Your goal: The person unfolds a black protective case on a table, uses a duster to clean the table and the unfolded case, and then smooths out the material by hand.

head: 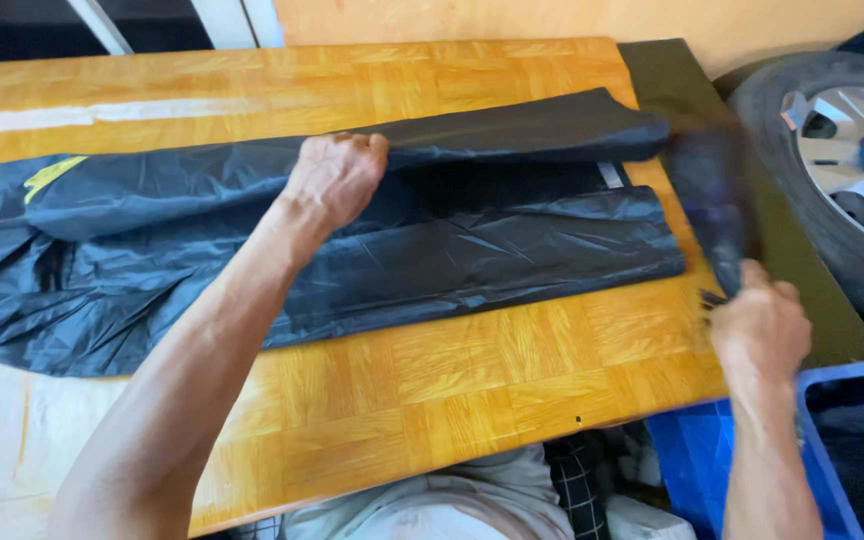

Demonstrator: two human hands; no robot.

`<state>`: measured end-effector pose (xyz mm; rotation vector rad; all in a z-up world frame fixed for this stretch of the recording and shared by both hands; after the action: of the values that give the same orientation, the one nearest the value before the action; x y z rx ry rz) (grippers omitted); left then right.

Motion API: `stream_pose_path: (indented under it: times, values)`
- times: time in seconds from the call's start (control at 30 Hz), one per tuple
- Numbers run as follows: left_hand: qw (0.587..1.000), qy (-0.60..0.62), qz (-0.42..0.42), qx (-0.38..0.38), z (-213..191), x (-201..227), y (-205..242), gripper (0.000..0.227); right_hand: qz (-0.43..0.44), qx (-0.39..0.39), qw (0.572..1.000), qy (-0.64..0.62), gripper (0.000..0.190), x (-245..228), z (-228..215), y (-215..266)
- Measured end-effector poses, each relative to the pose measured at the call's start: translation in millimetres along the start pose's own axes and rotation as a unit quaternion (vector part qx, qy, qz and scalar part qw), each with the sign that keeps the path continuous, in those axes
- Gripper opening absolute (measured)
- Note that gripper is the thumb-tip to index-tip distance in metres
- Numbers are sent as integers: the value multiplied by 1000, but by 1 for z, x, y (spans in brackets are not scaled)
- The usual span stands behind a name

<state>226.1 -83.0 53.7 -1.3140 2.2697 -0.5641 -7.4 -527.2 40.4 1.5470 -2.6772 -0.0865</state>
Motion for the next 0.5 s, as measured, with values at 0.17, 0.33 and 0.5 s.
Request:
stream_pose_path:
  times: [0.17,0.33,0.5]
  values:
    - [999,2,17,35,1,24,36,19,-222,386,895,37,50,74,1,29]
    - [996,79,-44,-5,6,2,58,47,-235,236,916,-223,44,-54,-36,103]
    - [983,72,-163,-36,-64,-46,113,51,-422,162,838,-307,41,-171,-29,132]
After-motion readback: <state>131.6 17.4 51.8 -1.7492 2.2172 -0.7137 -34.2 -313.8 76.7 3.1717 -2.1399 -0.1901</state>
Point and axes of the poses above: each hand's wrist, its own y-axis away from the middle knuckle, its own z-axis out of the palm, x = y × z, the point moved 10 cm from there along -y, towards the middle knuckle, and after that the axes turned 11 degrees about -z, right-handed, at the moved point
